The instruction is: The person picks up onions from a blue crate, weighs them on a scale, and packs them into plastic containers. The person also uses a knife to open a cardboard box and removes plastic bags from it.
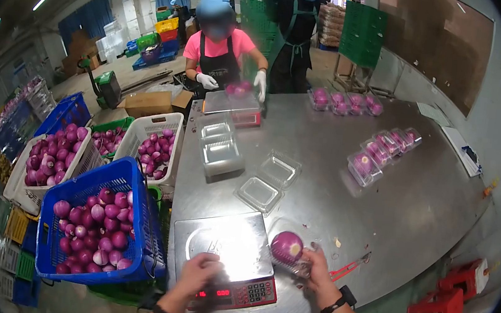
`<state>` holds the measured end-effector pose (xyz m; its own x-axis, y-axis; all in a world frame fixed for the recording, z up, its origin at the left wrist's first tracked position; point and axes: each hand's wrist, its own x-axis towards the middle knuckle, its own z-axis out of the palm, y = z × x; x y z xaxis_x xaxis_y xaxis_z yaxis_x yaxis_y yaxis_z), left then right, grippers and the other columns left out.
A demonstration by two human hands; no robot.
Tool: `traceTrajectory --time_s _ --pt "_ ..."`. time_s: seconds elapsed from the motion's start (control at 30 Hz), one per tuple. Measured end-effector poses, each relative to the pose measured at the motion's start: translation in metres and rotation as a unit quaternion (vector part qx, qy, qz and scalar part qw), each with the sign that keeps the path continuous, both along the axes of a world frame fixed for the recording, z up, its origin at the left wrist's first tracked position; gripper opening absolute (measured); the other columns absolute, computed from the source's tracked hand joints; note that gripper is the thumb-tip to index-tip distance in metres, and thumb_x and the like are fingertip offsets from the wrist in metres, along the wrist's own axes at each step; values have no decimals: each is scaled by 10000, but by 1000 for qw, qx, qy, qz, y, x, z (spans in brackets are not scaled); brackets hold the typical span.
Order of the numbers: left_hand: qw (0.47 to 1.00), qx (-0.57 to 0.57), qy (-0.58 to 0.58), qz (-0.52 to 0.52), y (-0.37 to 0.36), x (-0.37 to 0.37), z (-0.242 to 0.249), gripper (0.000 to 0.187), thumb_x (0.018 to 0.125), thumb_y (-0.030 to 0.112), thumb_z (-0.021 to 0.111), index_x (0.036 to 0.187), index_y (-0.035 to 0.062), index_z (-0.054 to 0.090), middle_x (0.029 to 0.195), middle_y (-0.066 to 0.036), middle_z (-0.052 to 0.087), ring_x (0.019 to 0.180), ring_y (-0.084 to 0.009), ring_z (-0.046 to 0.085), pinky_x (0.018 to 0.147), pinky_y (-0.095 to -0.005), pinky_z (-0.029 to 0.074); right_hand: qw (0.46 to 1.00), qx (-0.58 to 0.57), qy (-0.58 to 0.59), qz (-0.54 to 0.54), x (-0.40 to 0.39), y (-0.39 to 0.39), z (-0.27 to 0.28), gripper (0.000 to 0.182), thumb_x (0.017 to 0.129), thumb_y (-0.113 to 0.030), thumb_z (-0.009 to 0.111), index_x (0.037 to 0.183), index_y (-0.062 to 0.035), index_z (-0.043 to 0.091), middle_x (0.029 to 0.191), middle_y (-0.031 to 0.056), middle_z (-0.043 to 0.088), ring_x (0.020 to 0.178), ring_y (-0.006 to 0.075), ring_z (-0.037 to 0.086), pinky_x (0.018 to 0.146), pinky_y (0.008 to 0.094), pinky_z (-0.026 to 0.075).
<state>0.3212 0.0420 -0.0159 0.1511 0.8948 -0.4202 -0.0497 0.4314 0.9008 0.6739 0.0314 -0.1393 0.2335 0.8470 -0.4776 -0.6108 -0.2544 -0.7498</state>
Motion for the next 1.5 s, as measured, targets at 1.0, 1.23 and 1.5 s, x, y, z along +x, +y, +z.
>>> traceTrajectory --time_s 1.0,1.23,1.5 --pt "670 187 658 288 -37 -263 -20 136 862 192 673 838 59 658 855 -107 650 877 -313 570 809 -446 415 452 -230 -861 47 197 303 1 556 958 -226 670 1479 -104 521 1543 153 482 1420 357 467 1037 603 483" --pt "667 178 664 289 -40 -261 -17 180 915 220 638 842 58 663 855 -111 662 859 -313 577 800 -444 412 694 232 -639 237 -23 318 20 314 918 -169 686 1170 14 728 1221 249 710 1164 410 671 1039 452 519" --pt "666 189 675 257 -42 -259 -12 145 925 225 632 865 101 676 870 -73 672 848 -276 583 823 -413 405 453 112 -771 434 -106 306 -10 265 815 -189 652 942 5 780 977 269 744 956 438 725 889 498 575"
